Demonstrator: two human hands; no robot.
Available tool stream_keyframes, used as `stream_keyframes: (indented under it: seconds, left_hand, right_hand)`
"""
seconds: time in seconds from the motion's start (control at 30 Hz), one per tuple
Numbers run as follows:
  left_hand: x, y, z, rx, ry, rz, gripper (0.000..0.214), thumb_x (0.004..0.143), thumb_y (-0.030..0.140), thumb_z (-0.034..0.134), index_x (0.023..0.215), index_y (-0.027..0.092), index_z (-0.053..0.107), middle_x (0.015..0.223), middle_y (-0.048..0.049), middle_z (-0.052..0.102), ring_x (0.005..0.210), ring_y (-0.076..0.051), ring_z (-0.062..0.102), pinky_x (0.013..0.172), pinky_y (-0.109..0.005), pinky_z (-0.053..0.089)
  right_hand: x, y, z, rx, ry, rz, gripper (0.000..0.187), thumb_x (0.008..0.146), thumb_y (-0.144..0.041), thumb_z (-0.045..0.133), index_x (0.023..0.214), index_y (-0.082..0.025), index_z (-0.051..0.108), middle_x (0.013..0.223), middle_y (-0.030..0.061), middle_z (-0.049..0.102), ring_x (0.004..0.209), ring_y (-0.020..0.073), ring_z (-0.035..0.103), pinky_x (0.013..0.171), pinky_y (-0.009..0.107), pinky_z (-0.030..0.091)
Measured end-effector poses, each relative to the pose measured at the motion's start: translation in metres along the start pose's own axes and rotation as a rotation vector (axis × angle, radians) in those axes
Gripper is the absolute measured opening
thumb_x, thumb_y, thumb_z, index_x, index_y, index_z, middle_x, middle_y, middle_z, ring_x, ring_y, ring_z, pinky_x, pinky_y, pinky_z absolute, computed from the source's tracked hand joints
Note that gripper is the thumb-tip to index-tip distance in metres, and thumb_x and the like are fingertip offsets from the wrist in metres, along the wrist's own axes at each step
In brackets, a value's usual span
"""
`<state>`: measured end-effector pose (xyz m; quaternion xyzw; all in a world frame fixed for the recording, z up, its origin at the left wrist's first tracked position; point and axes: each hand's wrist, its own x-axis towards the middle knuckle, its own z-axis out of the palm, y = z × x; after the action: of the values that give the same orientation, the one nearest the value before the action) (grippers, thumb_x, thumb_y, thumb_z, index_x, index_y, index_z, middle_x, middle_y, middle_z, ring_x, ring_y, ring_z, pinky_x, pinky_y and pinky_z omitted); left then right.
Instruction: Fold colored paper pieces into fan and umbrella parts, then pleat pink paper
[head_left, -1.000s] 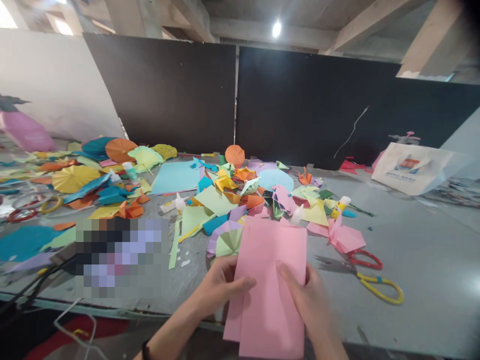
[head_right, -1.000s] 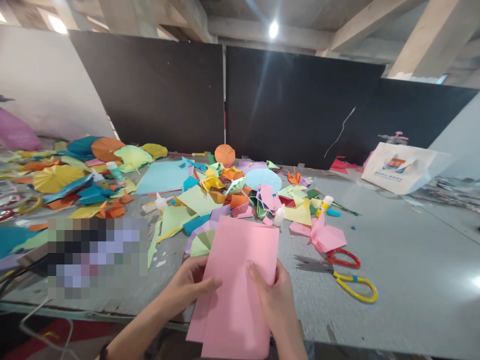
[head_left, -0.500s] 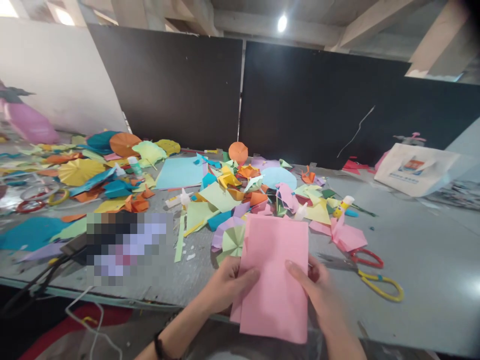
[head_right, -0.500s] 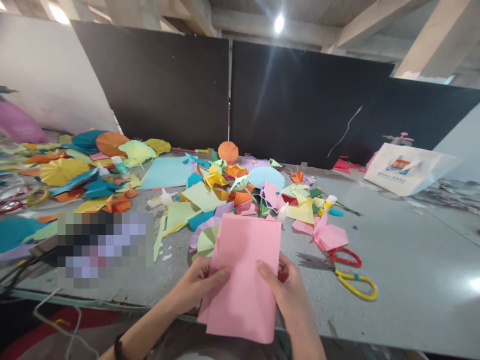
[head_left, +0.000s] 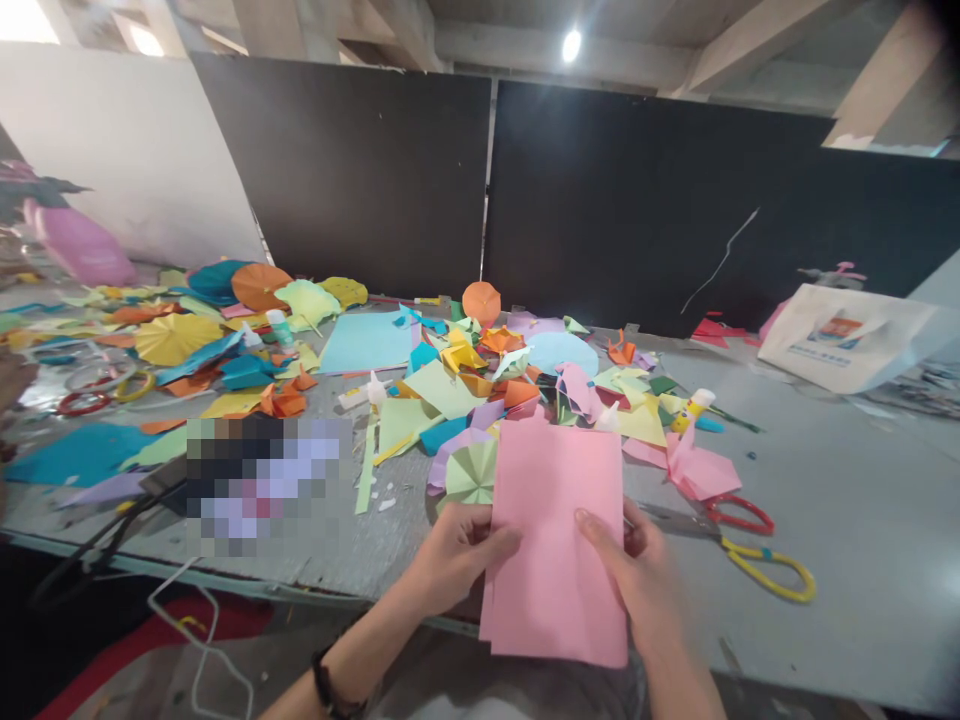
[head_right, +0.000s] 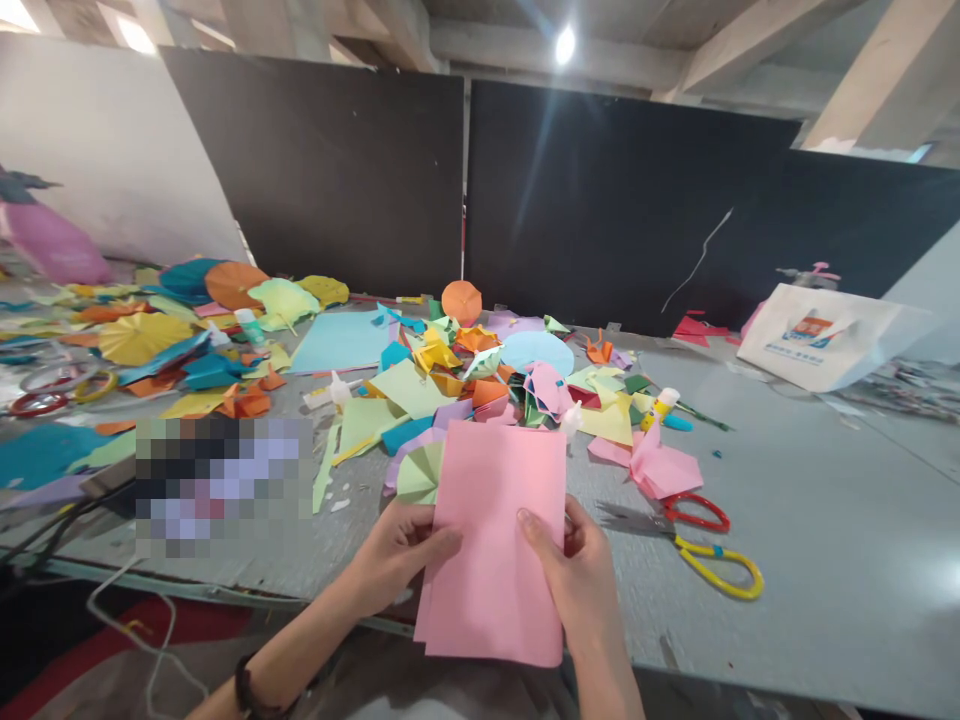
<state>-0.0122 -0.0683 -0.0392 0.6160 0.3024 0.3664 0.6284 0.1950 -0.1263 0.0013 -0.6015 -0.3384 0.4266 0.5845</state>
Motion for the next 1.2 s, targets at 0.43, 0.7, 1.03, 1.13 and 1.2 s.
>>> stream_keyframes:
  seconds: [0.43, 0.7, 1.03, 1.13, 1.2]
  left_hand:
    - [-0.004, 0.011, 0.002, 0.076, -0.061, 0.053, 0.056, 0.099, 0.058, 0.056, 0.063, 0.018, 0.040, 0.062, 0.0043, 0.030, 0.059, -0.009, 0.025, 0.055, -0.027, 0.018]
    - [-0.005, 0.008, 0.000, 0.096, -0.085, 0.045, 0.059, 0.100, 0.062, 0.054, 0.063, 0.018, 0.039, 0.063, 0.0045, 0.029, 0.059, -0.009, 0.024, 0.054, -0.028, 0.017]
    - [-0.006, 0.010, 0.000, 0.112, -0.094, 0.097, 0.057, 0.102, 0.057, 0.051, 0.064, 0.018, 0.037, 0.063, 0.0045, 0.029, 0.059, -0.009, 0.026, 0.054, -0.027, 0.018]
    - [-0.007, 0.010, -0.001, 0.149, -0.117, 0.079, 0.056, 0.103, 0.057, 0.050, 0.063, 0.018, 0.039, 0.062, 0.0045, 0.030, 0.058, -0.009, 0.026, 0.053, -0.027, 0.019]
    - [-0.008, 0.011, -0.001, 0.177, -0.149, 0.053, 0.056, 0.102, 0.056, 0.051, 0.063, 0.018, 0.040, 0.061, 0.0045, 0.029, 0.057, -0.009, 0.026, 0.053, -0.027, 0.018]
  right_hand:
    - [-0.005, -0.006, -0.004, 0.193, -0.055, 0.045, 0.048, 0.064, -0.048, 0.096, 0.100, -0.022, 0.078, 0.080, 0.0049, 0.081, 0.064, 0.0271, 0.074, 0.056, 0.033, 0.059]
    - [-0.001, -0.004, -0.008, 0.179, -0.057, 0.037, 0.048, 0.062, -0.046, 0.098, 0.098, -0.021, 0.078, 0.086, 0.0067, 0.082, 0.064, 0.0262, 0.075, 0.054, 0.031, 0.058]
    - [-0.001, -0.003, -0.014, 0.146, -0.064, 0.028, 0.053, 0.064, -0.047, 0.098, 0.105, -0.020, 0.078, 0.089, 0.0084, 0.082, 0.071, 0.0271, 0.076, 0.061, 0.031, 0.060]
    - [0.000, -0.009, -0.018, 0.100, -0.110, 0.045, 0.054, 0.065, -0.053, 0.096, 0.105, -0.020, 0.081, 0.096, 0.0110, 0.082, 0.080, 0.0298, 0.078, 0.066, 0.033, 0.062]
    - [0.002, -0.011, -0.020, 0.096, -0.117, 0.068, 0.051, 0.062, -0.053, 0.098, 0.097, -0.019, 0.082, 0.096, 0.0116, 0.082, 0.079, 0.0303, 0.077, 0.066, 0.033, 0.062]
